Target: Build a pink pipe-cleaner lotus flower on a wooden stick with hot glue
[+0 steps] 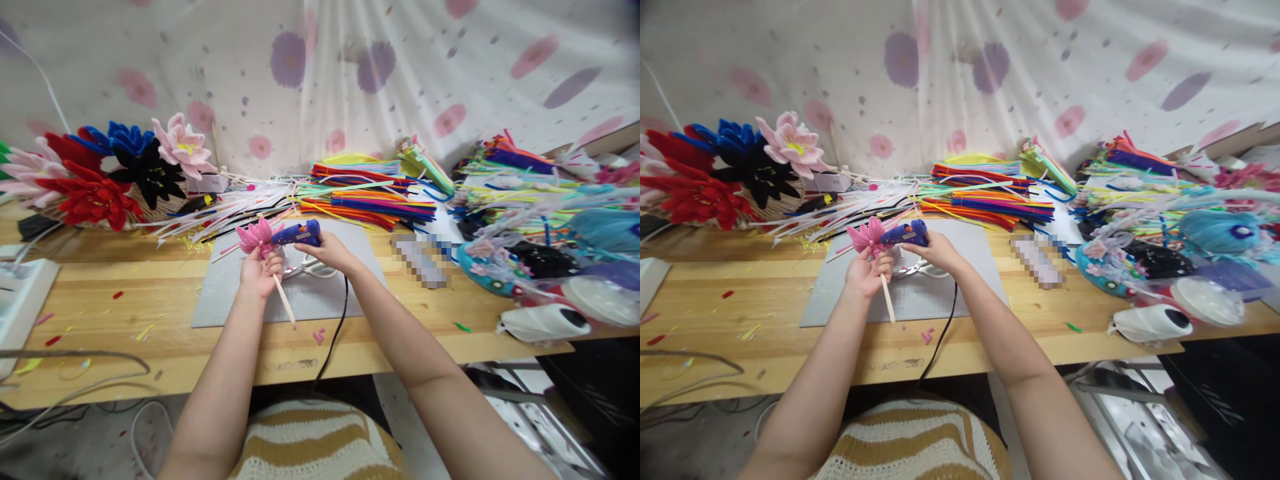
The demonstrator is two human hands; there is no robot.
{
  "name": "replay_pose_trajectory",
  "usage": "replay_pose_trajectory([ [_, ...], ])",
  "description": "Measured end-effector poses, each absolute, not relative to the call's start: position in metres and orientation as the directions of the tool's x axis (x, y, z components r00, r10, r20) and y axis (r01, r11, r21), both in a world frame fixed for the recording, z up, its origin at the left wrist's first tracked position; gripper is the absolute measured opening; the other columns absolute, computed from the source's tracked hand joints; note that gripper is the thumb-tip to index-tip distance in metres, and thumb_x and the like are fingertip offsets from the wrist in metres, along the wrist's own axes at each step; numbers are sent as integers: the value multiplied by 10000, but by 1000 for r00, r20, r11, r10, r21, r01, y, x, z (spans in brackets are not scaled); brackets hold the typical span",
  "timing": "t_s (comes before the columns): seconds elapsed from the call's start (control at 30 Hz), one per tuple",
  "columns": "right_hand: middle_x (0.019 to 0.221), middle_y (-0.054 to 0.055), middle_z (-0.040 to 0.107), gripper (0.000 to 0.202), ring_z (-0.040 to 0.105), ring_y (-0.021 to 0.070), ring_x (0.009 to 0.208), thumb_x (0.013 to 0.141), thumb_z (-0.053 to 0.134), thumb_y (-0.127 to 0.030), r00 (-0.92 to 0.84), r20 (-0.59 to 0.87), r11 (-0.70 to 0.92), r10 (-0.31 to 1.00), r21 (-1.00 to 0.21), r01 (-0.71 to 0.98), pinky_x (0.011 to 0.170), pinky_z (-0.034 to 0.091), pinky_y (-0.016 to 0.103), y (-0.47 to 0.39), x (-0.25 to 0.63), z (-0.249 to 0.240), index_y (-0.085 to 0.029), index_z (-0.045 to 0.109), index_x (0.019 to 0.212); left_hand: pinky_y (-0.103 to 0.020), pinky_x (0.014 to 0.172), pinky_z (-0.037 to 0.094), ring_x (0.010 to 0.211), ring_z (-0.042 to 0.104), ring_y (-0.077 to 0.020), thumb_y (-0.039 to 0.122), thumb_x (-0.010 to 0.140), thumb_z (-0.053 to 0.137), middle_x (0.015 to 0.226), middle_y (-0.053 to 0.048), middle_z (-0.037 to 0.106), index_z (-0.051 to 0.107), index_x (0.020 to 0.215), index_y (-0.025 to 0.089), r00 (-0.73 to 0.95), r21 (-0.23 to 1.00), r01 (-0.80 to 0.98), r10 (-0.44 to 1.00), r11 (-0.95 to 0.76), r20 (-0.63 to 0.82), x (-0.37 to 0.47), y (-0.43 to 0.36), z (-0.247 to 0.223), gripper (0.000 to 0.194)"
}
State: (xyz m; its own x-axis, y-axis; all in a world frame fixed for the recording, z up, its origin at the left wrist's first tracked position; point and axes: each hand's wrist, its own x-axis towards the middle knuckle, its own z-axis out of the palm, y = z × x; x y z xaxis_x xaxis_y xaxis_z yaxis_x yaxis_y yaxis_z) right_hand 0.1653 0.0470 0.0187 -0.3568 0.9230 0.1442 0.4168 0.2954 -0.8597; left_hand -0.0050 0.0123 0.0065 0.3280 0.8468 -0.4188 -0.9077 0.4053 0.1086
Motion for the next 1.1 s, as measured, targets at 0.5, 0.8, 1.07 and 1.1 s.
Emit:
replay_pose_trajectory([
  [0.5,745,32,617,477,516,128,668,657,602,-523,-366,111,305,924,-793,528,609,394,234,57,158,19,-128,637,921,-137,277,172,350,219,-42,357,892,302,492,61,227,300,601,178,320,92,-911,828,403,-460,-7,13,8,342],
  [0.8,781,45,634,462,545,142,691,674,596,-509,-387,100,319,917,-767,557,653,418,257,57,157,25,-129,632,934,-141,278,172,354,225,-46,350,894,301,494,59,237,318,611,175,332,78,-910,827,408,-453,-8,12,8,333],
  [1.07,850,56,645,456,561,151,749,688,594,-491,-389,129,337,912,-776,532,708,428,271,58,165,24,-131,625,966,-145,277,178,357,241,-46,356,895,304,486,55,279,302,609,181,385,24,-901,822,434,-420,-12,13,7,336],
  [1.1,848,54,645,457,561,151,747,687,593,-494,-389,127,335,913,-778,532,710,429,274,58,166,24,-133,626,965,-144,276,177,357,242,-46,355,895,307,486,55,280,305,610,180,389,22,-899,821,437,-418,-12,13,7,335],
])
